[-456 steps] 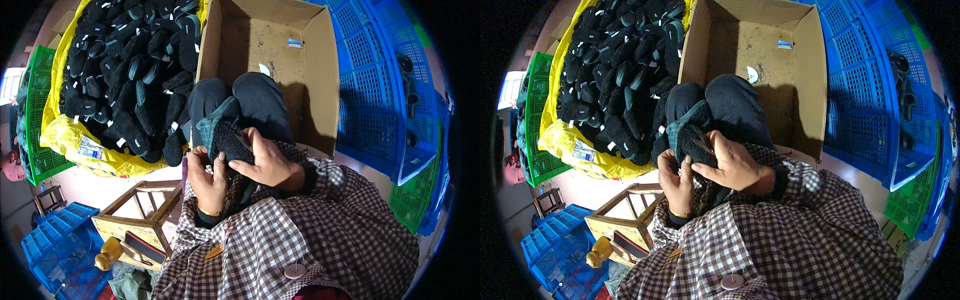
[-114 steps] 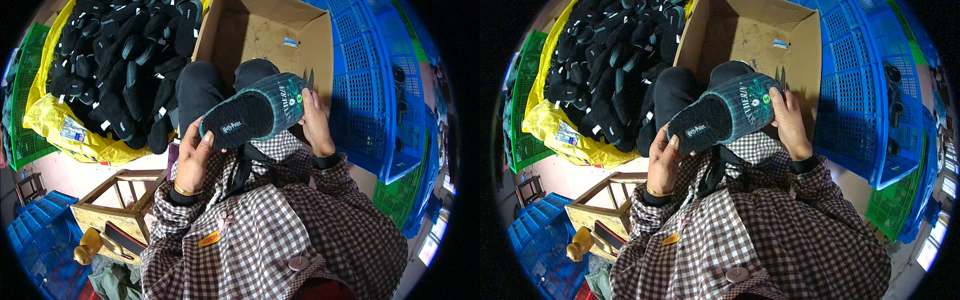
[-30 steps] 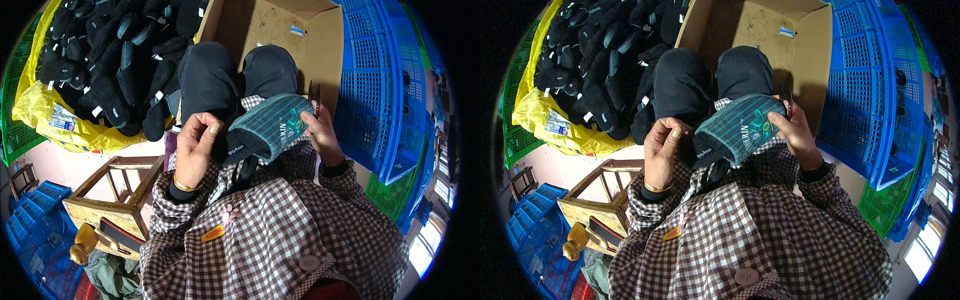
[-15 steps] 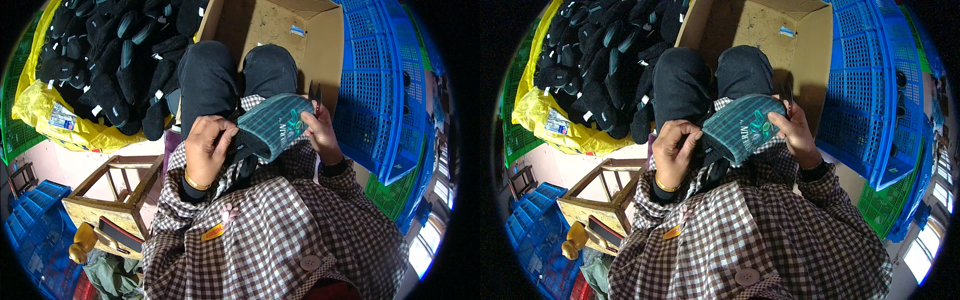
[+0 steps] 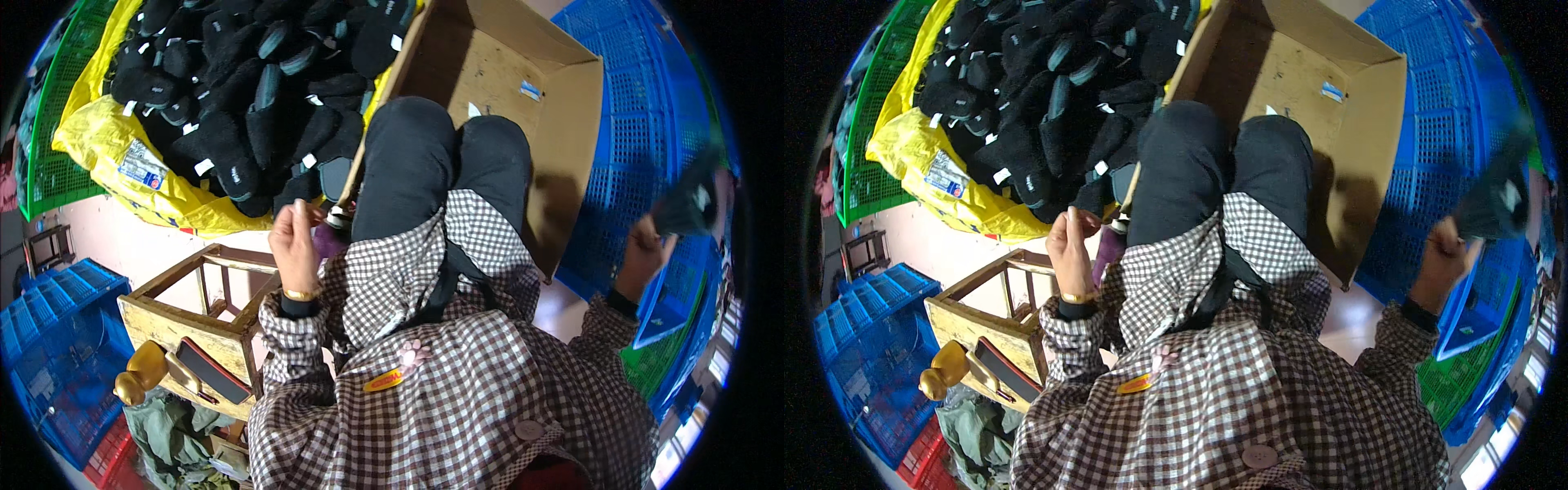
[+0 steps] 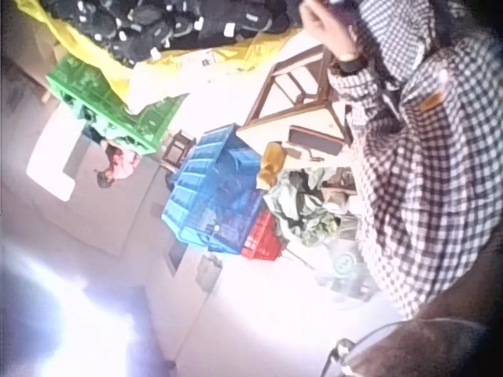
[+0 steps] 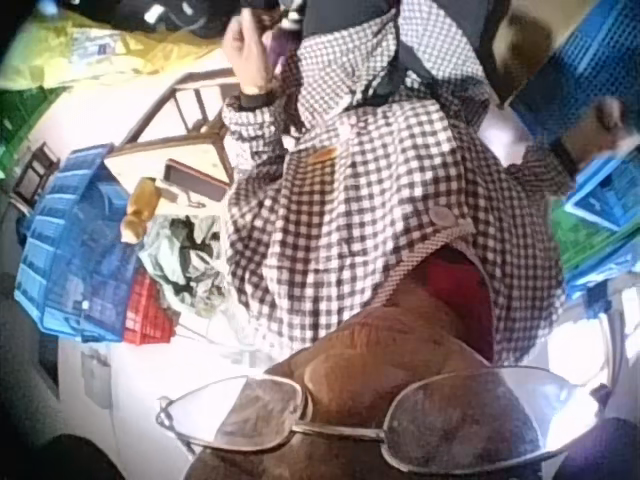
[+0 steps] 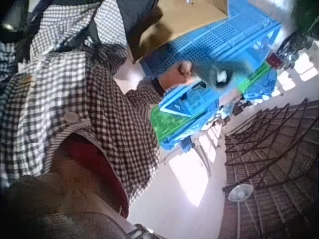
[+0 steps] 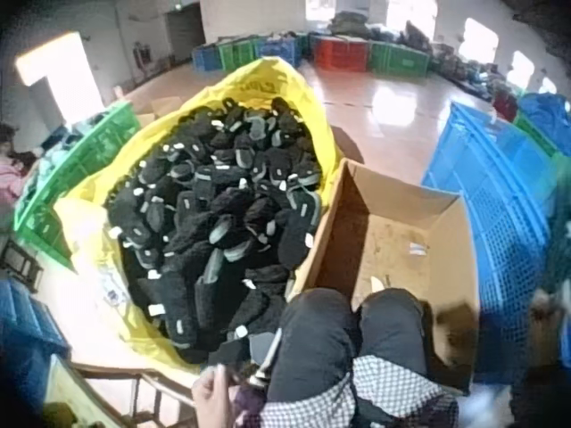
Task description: The person sits on the floor and uses scissors to trim loose threads and excess fabric from the edges of black slippers. They handle each slipper one at a time, turning it over to access different sides, then place the trimmed slippers into a blue crate.
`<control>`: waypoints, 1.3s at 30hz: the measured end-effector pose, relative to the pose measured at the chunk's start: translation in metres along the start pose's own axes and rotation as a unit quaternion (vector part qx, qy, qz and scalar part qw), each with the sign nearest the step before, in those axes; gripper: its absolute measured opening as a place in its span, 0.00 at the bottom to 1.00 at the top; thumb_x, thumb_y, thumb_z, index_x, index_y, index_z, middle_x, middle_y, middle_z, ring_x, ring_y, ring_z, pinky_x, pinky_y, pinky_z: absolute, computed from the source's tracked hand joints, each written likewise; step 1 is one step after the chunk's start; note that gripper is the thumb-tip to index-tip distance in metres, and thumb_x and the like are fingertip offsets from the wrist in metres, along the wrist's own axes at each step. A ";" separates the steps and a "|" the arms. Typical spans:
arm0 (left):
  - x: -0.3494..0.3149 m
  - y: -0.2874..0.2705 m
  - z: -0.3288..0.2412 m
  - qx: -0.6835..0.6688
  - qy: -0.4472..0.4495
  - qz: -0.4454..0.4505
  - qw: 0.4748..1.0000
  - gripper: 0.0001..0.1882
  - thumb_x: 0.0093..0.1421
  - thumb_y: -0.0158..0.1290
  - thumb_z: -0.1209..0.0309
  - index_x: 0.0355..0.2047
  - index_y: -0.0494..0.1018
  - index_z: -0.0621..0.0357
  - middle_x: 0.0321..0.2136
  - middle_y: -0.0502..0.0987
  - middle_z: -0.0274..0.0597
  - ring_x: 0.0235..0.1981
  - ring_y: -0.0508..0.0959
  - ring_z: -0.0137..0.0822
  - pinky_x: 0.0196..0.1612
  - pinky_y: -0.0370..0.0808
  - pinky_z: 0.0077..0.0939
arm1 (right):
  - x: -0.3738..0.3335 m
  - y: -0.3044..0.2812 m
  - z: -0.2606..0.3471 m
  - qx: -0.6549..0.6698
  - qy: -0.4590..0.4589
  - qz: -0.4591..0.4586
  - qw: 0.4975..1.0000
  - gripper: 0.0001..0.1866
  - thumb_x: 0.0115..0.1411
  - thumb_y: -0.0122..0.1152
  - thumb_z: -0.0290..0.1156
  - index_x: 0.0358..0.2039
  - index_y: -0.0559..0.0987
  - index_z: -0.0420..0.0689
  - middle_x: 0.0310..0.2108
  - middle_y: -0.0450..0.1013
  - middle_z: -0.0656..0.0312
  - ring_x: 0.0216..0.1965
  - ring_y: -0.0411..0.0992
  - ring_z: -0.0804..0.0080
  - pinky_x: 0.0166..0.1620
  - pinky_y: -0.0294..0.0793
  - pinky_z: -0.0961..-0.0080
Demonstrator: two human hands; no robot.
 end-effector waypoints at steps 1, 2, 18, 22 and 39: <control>0.014 -0.024 0.023 0.004 -0.002 -0.034 0.999 0.16 0.69 0.46 0.67 0.26 0.72 0.62 0.22 0.74 0.31 0.23 0.67 0.19 0.27 0.65 0.16 | 0.002 0.025 -0.007 0.016 -0.008 -0.008 1.000 0.11 0.66 0.50 0.31 0.46 0.73 0.40 0.22 0.66 0.63 0.15 0.54 0.78 0.21 0.59 0.82; 0.029 -0.044 0.048 0.061 -0.020 -0.045 0.997 0.14 0.68 0.48 0.67 0.27 0.72 0.64 0.23 0.75 0.34 0.24 0.69 0.21 0.27 0.67 0.18 | -0.005 0.034 -0.011 -0.209 -0.090 -0.136 0.964 0.10 0.67 0.50 0.33 0.44 0.73 0.41 0.19 0.61 0.66 0.14 0.53 0.80 0.20 0.57 0.82; 0.115 -0.016 0.131 0.719 0.100 0.171 0.667 0.29 0.45 0.66 0.57 0.45 0.72 0.57 0.44 0.73 0.44 0.49 0.70 0.45 0.49 0.70 0.40 | -0.065 0.079 -0.205 -0.600 0.063 0.089 0.792 0.17 0.70 0.47 0.39 0.29 0.75 0.41 0.18 0.72 0.63 0.11 0.54 0.87 0.16 0.51 0.83; 0.126 -0.026 0.122 0.663 0.084 0.211 0.713 0.19 0.49 0.64 0.56 0.32 0.78 0.59 0.29 0.80 0.47 0.34 0.77 0.45 0.39 0.73 0.38 | -0.061 0.081 -0.208 -0.543 0.136 0.046 0.827 0.18 0.70 0.46 0.39 0.29 0.75 0.41 0.17 0.71 0.63 0.11 0.54 0.86 0.16 0.52 0.83; -0.047 0.048 -0.088 -0.185 -0.061 -0.031 0.980 0.06 0.62 0.57 0.73 0.31 0.70 0.58 0.27 0.73 0.28 0.28 0.70 0.19 0.34 0.67 0.13 | -0.101 0.180 -0.239 -0.530 0.048 0.331 0.779 0.34 0.52 0.72 0.35 0.55 0.68 0.33 0.52 0.72 0.51 0.52 0.72 0.67 0.54 0.71 0.74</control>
Point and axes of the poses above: each hand's wrist, its own x-axis towards the middle knuckle, its own y-axis out of the palm, z = x × y, the point moved 7 cm from there along x, towards the middle knuckle
